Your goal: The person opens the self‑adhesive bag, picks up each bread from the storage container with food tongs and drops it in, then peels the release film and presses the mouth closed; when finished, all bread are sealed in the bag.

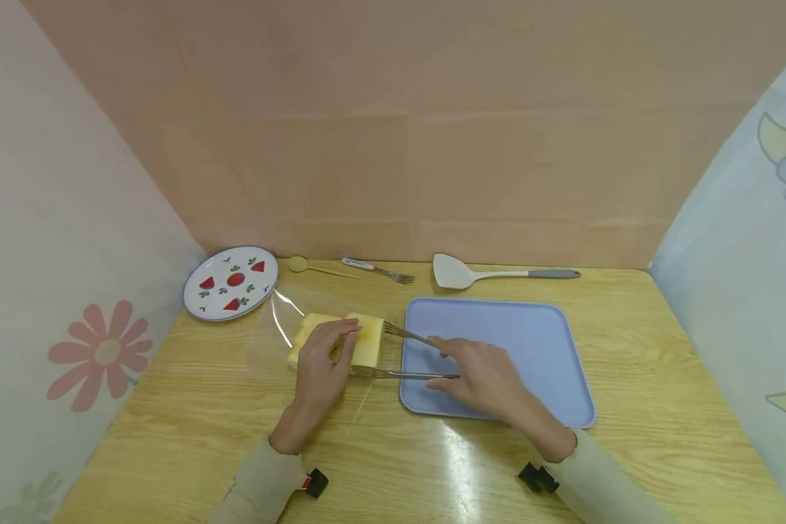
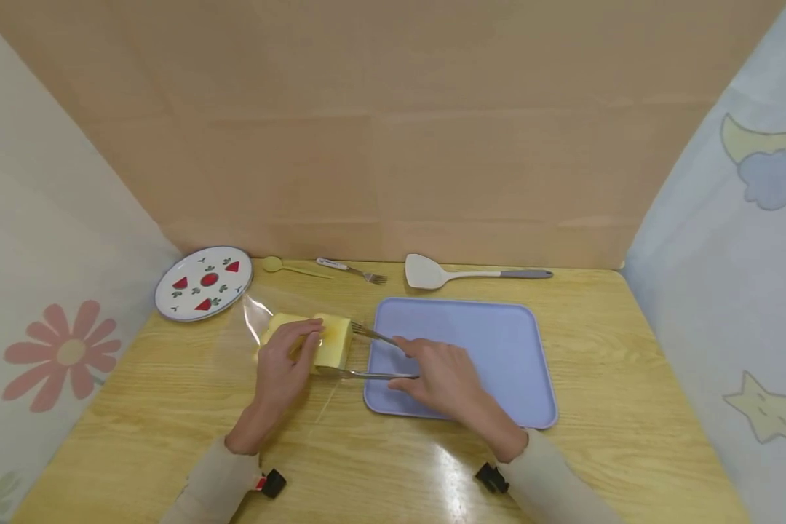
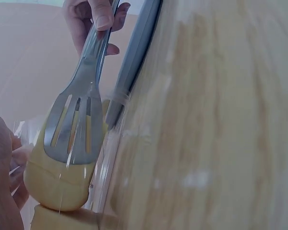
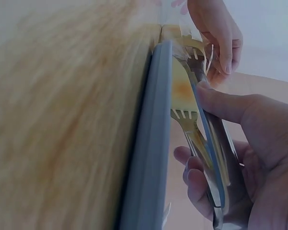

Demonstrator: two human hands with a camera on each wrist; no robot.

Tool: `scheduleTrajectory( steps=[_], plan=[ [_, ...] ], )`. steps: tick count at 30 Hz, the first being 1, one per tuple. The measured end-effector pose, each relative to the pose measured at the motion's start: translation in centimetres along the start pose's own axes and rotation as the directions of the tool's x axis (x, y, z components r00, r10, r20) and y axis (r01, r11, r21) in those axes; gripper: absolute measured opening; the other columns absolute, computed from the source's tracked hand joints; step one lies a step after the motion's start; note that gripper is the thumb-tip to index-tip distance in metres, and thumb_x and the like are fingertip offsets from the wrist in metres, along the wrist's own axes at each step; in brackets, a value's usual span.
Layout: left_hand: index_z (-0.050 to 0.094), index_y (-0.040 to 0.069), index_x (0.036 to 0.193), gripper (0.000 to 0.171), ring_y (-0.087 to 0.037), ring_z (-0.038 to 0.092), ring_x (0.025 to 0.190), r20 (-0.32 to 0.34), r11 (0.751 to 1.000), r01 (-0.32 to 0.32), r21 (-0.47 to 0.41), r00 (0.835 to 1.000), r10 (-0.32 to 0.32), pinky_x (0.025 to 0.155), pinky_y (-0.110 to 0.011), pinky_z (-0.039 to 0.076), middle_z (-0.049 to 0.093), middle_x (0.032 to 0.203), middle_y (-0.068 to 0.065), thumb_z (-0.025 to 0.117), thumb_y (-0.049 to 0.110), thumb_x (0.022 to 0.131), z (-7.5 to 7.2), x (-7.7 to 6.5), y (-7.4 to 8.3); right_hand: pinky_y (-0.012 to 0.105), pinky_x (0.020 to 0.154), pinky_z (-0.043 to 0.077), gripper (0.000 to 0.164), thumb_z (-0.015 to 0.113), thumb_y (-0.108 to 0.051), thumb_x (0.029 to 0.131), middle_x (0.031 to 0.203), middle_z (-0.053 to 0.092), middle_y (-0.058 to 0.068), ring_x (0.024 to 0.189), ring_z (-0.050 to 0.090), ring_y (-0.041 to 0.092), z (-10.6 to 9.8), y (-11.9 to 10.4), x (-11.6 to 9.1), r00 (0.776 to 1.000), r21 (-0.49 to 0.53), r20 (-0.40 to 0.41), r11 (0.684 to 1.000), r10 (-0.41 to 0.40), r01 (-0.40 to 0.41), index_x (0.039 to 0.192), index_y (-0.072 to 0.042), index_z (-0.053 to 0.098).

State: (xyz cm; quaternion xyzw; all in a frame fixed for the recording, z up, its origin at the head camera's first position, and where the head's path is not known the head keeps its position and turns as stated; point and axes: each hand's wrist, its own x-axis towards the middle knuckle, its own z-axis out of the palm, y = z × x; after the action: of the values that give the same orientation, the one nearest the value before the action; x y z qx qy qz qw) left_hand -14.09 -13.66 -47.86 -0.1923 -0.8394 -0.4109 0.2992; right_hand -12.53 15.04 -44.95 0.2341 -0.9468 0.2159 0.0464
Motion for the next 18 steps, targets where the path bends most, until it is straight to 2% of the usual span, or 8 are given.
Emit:
scheduleTrajectory(
  steps=[8, 18],
  plan=[
    [0.076, 0.005, 0.101, 0.009, -0.025, 0.069, 0.110, -0.013, 1.000, 0.008, 0.014, 1.000, -0.008, 0.096, -0.040, 0.056, 0.075, 0.114, -0.006, 0.069, 0.010, 0.098, 0.18, -0.05, -0.20, 0.024, 0.054, 0.046, 0.071, 0.086, -0.052, 0.077, 0.105, 0.077, -0.006, 0.078, 0.069, 0.011, 0.69, -0.15, 0.43, 0.999, -0.014, -0.033, 0.999, -0.031, 0.031, 0.138, -0.022, 0.065],
    [0.076, 0.006, 0.103, 0.009, -0.024, 0.069, 0.108, -0.006, 1.000, 0.000, -0.010, 1.000, 0.000, 0.093, -0.042, 0.058, 0.076, 0.113, -0.005, 0.068, 0.008, 0.098, 0.41, -0.03, -0.24, 0.031, 0.057, 0.054, 0.072, 0.085, -0.054, 0.077, 0.108, 0.077, -0.004, 0.086, 0.074, 0.018, 0.68, -0.62, 0.51, 0.998, -0.059, -0.033, 0.997, -0.058, 0.056, 0.138, -0.021, 0.065]
  ],
)
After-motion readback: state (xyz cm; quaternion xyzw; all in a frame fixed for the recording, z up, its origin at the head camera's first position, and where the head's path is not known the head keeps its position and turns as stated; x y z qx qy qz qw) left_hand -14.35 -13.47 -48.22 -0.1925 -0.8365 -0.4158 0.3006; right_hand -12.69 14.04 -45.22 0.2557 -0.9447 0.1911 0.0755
